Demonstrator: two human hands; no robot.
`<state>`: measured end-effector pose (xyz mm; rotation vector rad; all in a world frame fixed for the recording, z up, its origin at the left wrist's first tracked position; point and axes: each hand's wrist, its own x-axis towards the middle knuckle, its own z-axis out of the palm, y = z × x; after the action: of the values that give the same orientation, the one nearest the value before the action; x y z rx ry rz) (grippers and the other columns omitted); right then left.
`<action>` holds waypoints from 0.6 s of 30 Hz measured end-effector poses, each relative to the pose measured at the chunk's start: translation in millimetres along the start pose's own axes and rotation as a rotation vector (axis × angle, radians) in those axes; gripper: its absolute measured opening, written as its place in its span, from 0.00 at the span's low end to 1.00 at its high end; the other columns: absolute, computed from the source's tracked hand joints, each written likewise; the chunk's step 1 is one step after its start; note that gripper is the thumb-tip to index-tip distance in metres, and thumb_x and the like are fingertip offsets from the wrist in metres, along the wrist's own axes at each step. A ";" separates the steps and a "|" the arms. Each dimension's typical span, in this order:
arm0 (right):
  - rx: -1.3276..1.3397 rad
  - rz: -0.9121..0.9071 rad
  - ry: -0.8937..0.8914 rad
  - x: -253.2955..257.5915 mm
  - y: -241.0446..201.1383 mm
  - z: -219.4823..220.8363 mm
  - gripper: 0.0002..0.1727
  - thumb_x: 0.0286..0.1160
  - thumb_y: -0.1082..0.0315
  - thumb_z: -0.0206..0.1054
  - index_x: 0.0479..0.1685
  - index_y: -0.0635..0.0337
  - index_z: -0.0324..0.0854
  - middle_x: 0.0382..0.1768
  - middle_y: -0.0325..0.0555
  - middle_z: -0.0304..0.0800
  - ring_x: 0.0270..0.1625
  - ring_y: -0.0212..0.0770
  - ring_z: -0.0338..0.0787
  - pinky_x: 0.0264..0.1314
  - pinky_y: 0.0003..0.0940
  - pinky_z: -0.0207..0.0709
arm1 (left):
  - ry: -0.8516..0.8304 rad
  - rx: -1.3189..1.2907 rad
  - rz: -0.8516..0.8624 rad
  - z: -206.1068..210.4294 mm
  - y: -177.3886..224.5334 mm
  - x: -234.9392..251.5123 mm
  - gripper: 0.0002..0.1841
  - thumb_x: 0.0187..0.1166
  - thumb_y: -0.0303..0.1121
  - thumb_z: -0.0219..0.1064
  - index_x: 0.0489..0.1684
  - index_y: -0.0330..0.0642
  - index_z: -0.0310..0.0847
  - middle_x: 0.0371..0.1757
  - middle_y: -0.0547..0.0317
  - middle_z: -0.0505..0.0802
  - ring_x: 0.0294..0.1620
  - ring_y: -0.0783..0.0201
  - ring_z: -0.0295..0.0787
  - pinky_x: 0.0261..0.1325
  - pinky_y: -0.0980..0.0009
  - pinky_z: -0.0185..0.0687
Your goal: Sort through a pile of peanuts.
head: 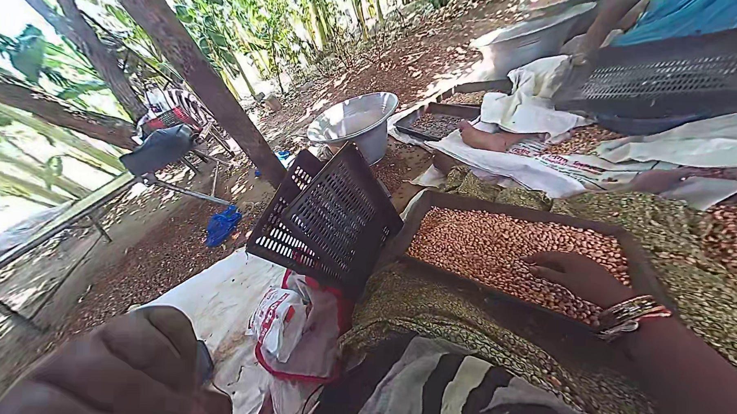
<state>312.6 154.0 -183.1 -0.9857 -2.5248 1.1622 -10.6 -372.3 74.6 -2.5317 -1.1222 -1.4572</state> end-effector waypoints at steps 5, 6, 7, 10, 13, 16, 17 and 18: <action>-0.043 -0.044 -0.020 -0.8 1.2 -1.2 0.14 0.84 0.71 0.67 0.63 0.66 0.88 0.53 0.64 0.94 0.56 0.61 0.93 0.69 0.62 0.78 | 0.698 0.389 -0.261 -38.4 -29.9 -44.5 0.11 0.77 0.53 0.73 0.46 0.62 0.92 0.43 0.77 0.96 0.46 0.76 0.92 0.55 0.73 0.88; -0.039 -0.046 -0.021 -1.5 0.2 -1.1 0.14 0.84 0.72 0.68 0.63 0.66 0.88 0.53 0.64 0.94 0.57 0.62 0.93 0.69 0.63 0.77 | 0.791 0.463 -0.298 -37.8 -34.5 -44.7 0.10 0.77 0.52 0.73 0.46 0.63 0.92 0.45 0.80 0.96 0.48 0.78 0.92 0.56 0.75 0.88; -0.035 -0.042 -0.023 -2.0 -0.7 -1.3 0.14 0.84 0.72 0.68 0.62 0.67 0.88 0.53 0.65 0.94 0.56 0.62 0.93 0.69 0.63 0.77 | 0.881 0.599 -0.334 -37.6 -40.6 -49.1 0.08 0.80 0.47 0.71 0.44 0.58 0.90 0.43 0.80 0.96 0.47 0.79 0.92 0.55 0.76 0.88; -0.022 -0.030 -0.045 -2.6 3.9 -3.2 0.14 0.84 0.72 0.67 0.64 0.66 0.87 0.52 0.64 0.94 0.54 0.61 0.94 0.67 0.63 0.79 | 0.920 1.302 -0.741 -32.0 -53.8 -75.4 0.20 0.83 0.41 0.66 0.46 0.25 0.86 0.41 0.46 0.92 0.45 0.63 0.89 0.57 0.65 0.82; -0.044 -0.023 -0.066 0.2 11.5 -5.4 0.14 0.85 0.71 0.67 0.64 0.65 0.87 0.51 0.62 0.95 0.53 0.60 0.94 0.66 0.62 0.80 | 0.704 1.501 -1.291 -15.5 -67.2 -105.5 0.27 0.89 0.48 0.61 0.56 0.24 0.85 0.52 0.24 0.91 0.59 0.29 0.88 0.66 0.32 0.75; -0.060 -0.016 -0.083 1.1 12.7 -6.4 0.15 0.85 0.70 0.67 0.66 0.64 0.86 0.51 0.61 0.95 0.54 0.58 0.94 0.68 0.60 0.79 | 0.394 1.484 -1.609 10.3 -87.3 -145.3 0.24 0.90 0.47 0.60 0.54 0.28 0.86 0.52 0.29 0.92 0.60 0.31 0.90 0.61 0.32 0.80; -0.064 -0.015 -0.094 1.2 10.5 -6.4 0.16 0.85 0.69 0.67 0.66 0.64 0.86 0.53 0.61 0.95 0.56 0.58 0.94 0.70 0.59 0.79 | 0.267 1.462 -1.684 20.0 -94.1 -158.8 0.23 0.89 0.45 0.60 0.53 0.28 0.86 0.53 0.30 0.92 0.61 0.32 0.90 0.60 0.33 0.81; -0.067 -0.010 -0.104 0.7 8.5 -7.4 0.16 0.86 0.68 0.67 0.67 0.64 0.86 0.53 0.61 0.95 0.57 0.58 0.94 0.70 0.59 0.78 | 0.143 1.412 -1.766 31.3 -103.0 -171.7 0.23 0.90 0.45 0.59 0.56 0.29 0.86 0.57 0.31 0.92 0.63 0.33 0.89 0.62 0.35 0.82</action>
<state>319.4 162.9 -184.4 -0.9502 -2.6624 1.1617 -100.6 -383.8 -106.7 -0.1725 -2.8305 -0.1311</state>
